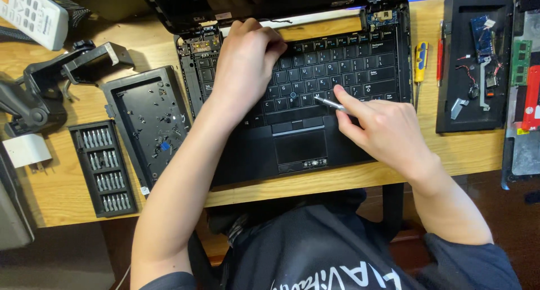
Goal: The recorder is repairing a laptop by installing a keyboard and connecting its cables.
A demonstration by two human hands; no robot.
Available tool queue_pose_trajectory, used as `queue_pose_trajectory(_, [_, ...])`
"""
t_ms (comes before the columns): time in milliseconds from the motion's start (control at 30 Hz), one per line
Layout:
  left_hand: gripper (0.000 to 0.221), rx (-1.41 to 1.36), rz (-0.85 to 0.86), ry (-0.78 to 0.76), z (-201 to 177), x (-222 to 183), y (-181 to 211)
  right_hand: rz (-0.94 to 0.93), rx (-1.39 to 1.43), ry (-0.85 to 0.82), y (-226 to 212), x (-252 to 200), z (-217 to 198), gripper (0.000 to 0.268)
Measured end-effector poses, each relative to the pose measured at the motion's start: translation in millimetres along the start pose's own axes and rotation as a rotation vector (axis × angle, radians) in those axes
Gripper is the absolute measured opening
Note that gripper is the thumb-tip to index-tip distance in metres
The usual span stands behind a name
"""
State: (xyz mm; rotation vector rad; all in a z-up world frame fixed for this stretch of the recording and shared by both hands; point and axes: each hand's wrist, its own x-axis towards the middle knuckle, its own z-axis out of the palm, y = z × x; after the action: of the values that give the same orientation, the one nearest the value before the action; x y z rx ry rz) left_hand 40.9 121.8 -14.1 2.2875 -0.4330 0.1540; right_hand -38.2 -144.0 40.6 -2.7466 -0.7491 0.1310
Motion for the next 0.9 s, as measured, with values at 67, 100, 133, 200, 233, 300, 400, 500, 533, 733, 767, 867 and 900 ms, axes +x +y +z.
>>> queue_pose_trajectory(67, [0.011, 0.005, -0.058, -0.005, 5, 0, 1, -0.001, 0.024, -0.001, 2, 3, -2, 0.041])
queue_pose_trajectory(100, [0.012, 0.008, -0.114, -0.013, 7, -1, 2, 0.002, 0.05, -0.002, 2, 3, -2, 0.041])
queue_pose_trajectory(133, [0.012, 0.009, -0.118, -0.015, 8, -2, 2, 0.002, 0.052, -0.004, 0, 2, -4, 0.041])
queue_pose_trajectory(200, [0.011, 0.076, -0.127, -0.007, 7, 0, 3, 0.024, 0.053, -0.033, -2, 4, -8, 0.04])
queue_pose_trajectory(233, [0.011, 0.08, -0.124, -0.002, 7, -1, 3, 0.021, 0.052, -0.027, -3, 5, -9, 0.04])
queue_pose_trajectory(300, [0.01, 0.052, -0.039, 0.018, 8, -5, 2, 0.039, 0.036, -0.036, -5, 6, -11, 0.037])
queue_pose_trajectory(400, [0.012, 0.186, 0.016, 0.101, 12, -8, 12, 0.017, 0.021, 0.004, -13, 11, -16, 0.034])
queue_pose_trajectory(500, [0.01, 0.112, 0.016, 0.116, 19, 3, 20, -0.042, 0.048, 0.072, -14, 17, -18, 0.029])
queue_pose_trajectory(533, [0.01, 0.113, 0.014, 0.118, 28, 5, 18, -0.045, 0.048, 0.071, -12, 20, -20, 0.029])
queue_pose_trajectory(733, [0.01, 0.045, -0.1, 0.096, 52, 13, 17, -0.109, 0.177, 0.126, 31, 56, -21, 0.011])
queue_pose_trajectory(767, [0.01, 0.076, -0.101, 0.112, 53, 16, 18, -0.117, 0.169, 0.125, 36, 69, -23, 0.01])
queue_pose_trajectory(867, [0.011, 0.11, -0.101, 0.121, 55, 19, 19, -0.106, 0.17, 0.072, 60, 100, -15, 0.019])
queue_pose_trajectory(900, [0.011, 0.121, -0.105, 0.114, 54, 18, 17, -0.092, 0.188, 0.021, 69, 110, -8, 0.025])
